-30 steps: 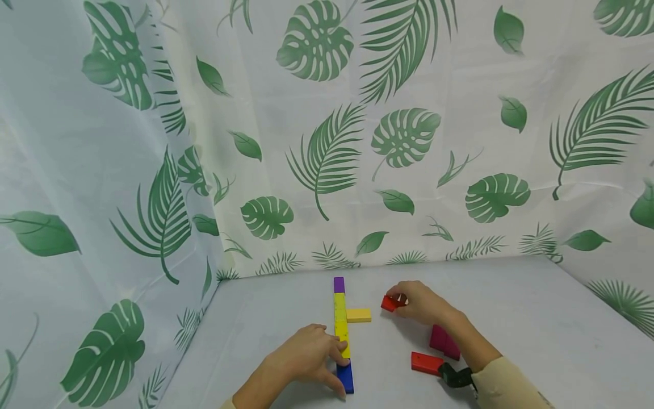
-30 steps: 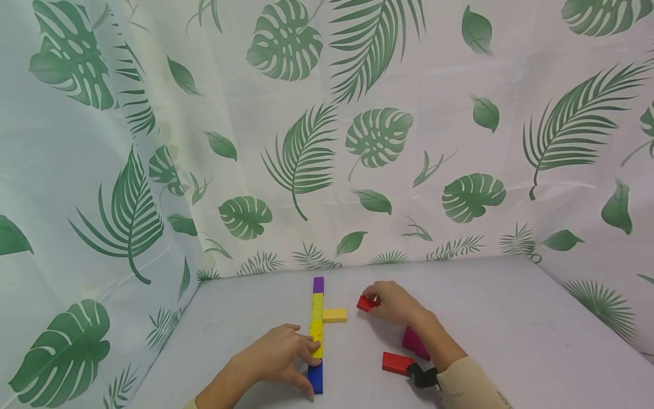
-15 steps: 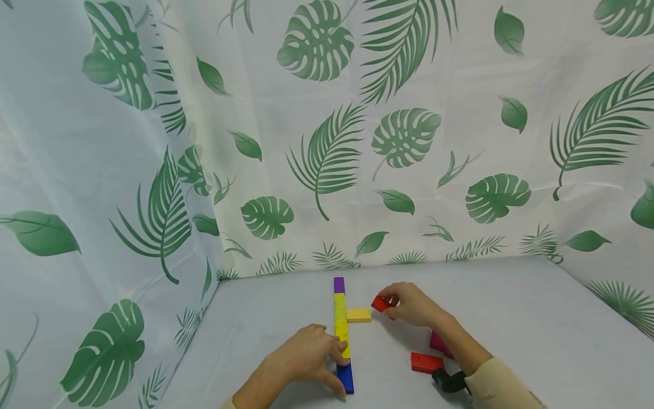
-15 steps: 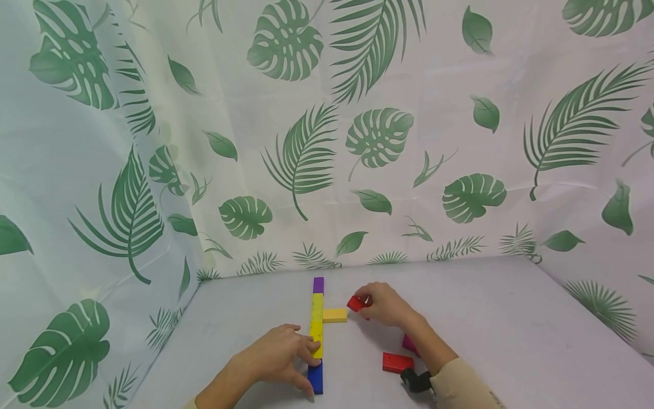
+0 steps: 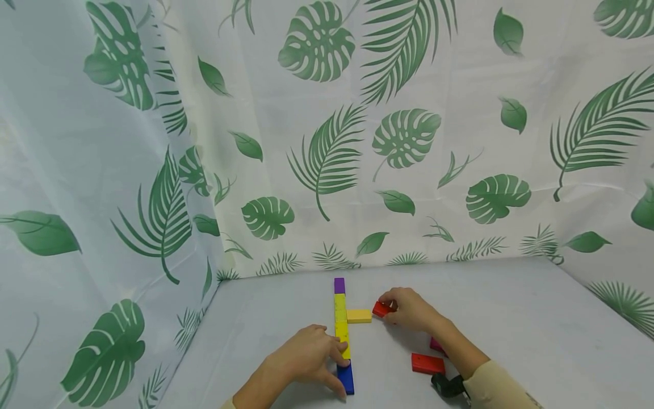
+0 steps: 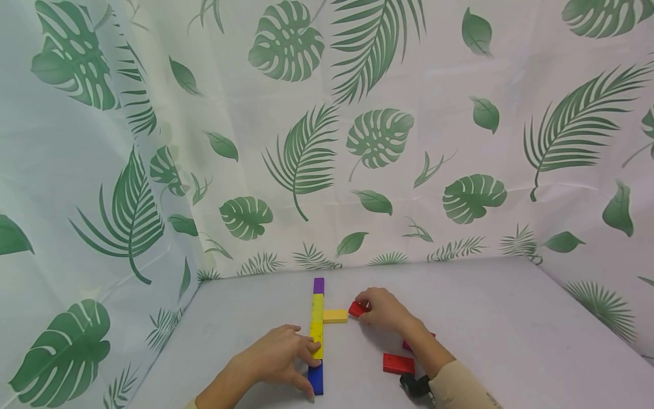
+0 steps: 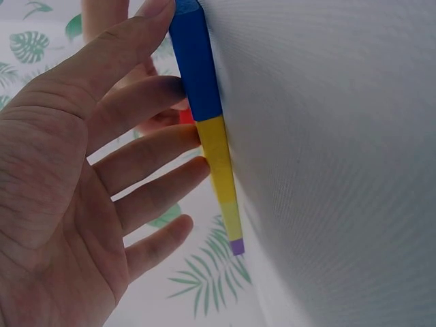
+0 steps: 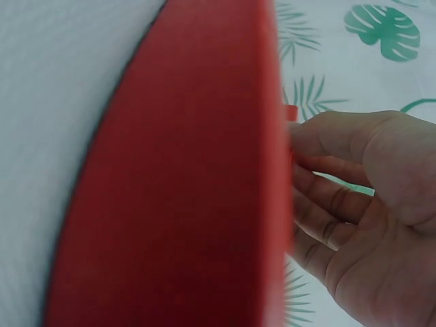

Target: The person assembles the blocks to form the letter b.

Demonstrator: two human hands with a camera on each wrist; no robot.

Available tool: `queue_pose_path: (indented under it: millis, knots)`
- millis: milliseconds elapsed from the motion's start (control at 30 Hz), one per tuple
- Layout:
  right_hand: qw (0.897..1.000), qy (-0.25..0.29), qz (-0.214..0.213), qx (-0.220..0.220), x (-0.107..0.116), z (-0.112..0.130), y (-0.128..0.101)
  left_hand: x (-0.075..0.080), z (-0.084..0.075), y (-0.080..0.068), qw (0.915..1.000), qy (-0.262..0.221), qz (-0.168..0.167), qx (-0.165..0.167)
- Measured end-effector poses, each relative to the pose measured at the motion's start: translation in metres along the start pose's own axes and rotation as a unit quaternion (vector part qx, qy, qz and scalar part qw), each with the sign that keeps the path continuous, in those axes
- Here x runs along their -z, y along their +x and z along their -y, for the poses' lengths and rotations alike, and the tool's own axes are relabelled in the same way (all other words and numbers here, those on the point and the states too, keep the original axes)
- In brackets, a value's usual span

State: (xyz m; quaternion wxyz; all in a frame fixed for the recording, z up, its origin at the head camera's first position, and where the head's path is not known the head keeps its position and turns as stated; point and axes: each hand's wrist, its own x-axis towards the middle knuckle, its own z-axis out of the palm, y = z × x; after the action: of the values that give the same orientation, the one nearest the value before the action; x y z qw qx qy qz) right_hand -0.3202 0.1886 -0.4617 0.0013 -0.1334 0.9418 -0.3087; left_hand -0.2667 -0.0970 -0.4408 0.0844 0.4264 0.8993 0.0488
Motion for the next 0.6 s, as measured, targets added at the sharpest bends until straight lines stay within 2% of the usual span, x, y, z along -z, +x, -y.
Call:
queue_pose_path:
  millis: [333,600]
  knots:
    - [1.000,-0.009,0.009,0.012,-0.0012,-0.0029,-0.0002,0.0003,-0.0007,-0.0005,1.0000,0.001,-0.001,-0.002]
    - [1.000,-0.005,0.017,0.004,-0.0022,-0.0037,-0.0015,0.0022,-0.0017,-0.0004,1.0000,0.000,0.002,0.000]
